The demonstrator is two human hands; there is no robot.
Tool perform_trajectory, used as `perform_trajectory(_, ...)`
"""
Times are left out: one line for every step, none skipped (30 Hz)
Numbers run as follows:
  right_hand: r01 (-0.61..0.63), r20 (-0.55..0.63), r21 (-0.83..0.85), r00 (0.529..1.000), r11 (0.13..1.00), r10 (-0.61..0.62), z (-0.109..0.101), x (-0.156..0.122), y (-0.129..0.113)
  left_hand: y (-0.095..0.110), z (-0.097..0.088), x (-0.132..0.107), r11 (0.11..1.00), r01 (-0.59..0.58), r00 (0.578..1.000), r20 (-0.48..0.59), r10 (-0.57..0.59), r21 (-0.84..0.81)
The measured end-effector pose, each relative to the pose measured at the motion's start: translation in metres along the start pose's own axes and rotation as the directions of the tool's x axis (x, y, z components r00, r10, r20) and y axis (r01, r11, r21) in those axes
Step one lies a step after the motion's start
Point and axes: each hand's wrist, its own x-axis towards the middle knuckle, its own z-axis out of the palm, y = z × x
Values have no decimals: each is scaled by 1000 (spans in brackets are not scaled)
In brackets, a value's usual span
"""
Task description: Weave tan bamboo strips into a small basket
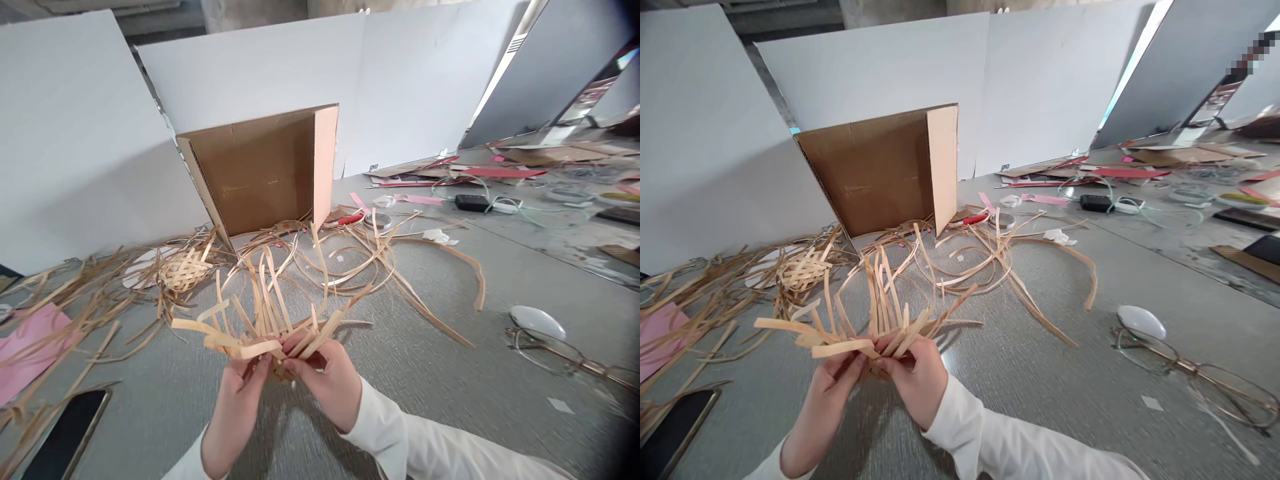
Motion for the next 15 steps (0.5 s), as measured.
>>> perform_trajectory(6, -3, -14, 1000, 1000, -6, 0, 0, 0, 0, 0, 0, 1000, 4, 1000, -15, -4, -19)
perform_trajectory(11, -8, -24, 1000, 1000, -11, 0, -1, 0, -1, 0, -1, 999, 7, 1000, -26, -8, -33)
perform_trajectory(18, -15, -32, 1000, 999, -18, 0, -1, 0, -2, 0, -1, 999, 10, 1000, -28, -11, -44)
perform_trajectory(28, -17, -39, 999, 999, -29, 1, -1, 0, -3, 0, -1, 998, 9, 1000, -22, -11, -58)
perform_trajectory(39, -16, -46, 999, 998, -40, 1, -1, 0, -5, 0, -1, 997, 4, 1000, -9, -5, -78)
perform_trajectory(49, -14, -54, 999, 997, -50, 1, -2, 0, -7, -1, -1, 995, -6, 1000, 8, 7, -103)
perform_trajectory(59, -10, -63, 998, 996, -60, 2, -2, 1, -8, -1, 0, 991, -21, 999, 25, 24, -130)
perform_trajectory(69, -4, -71, 998, 995, -69, 2, -2, 1, -10, -1, 0, 988, -33, 998, 46, 40, -154)
perform_trajectory(78, 4, -77, 997, 994, -78, 2, -2, 2, -11, -2, 0, 984, -42, 997, 64, 53, -175)
perform_trajectory(84, 13, -83, 996, 993, -83, 2, -2, 2, -11, -2, 0, 981, -44, 995, 79, 60, -191)
perform_trajectory(85, 20, -87, 996, 993, -84, 2, -2, 2, -10, -2, 0, 978, -39, 994, 94, 59, -203)
perform_trajectory(82, 27, -88, 996, 993, -80, 1, -2, 2, -9, -2, 0, 976, -27, 993, 106, 50, -214)
perform_trajectory(74, 31, -83, 997, 994, -71, 1, -2, 2, -7, -2, -1, 975, -8, 992, 118, 35, -223)
perform_trajectory(60, 36, -72, 998, 996, -57, 0, -1, 2, -4, -2, -1, 973, 12, 992, 124, 17, -229)
perform_trajectory(45, 40, -56, 998, 997, -43, 0, -1, 2, -2, -2, -1, 973, 26, 992, 124, 3, -231)
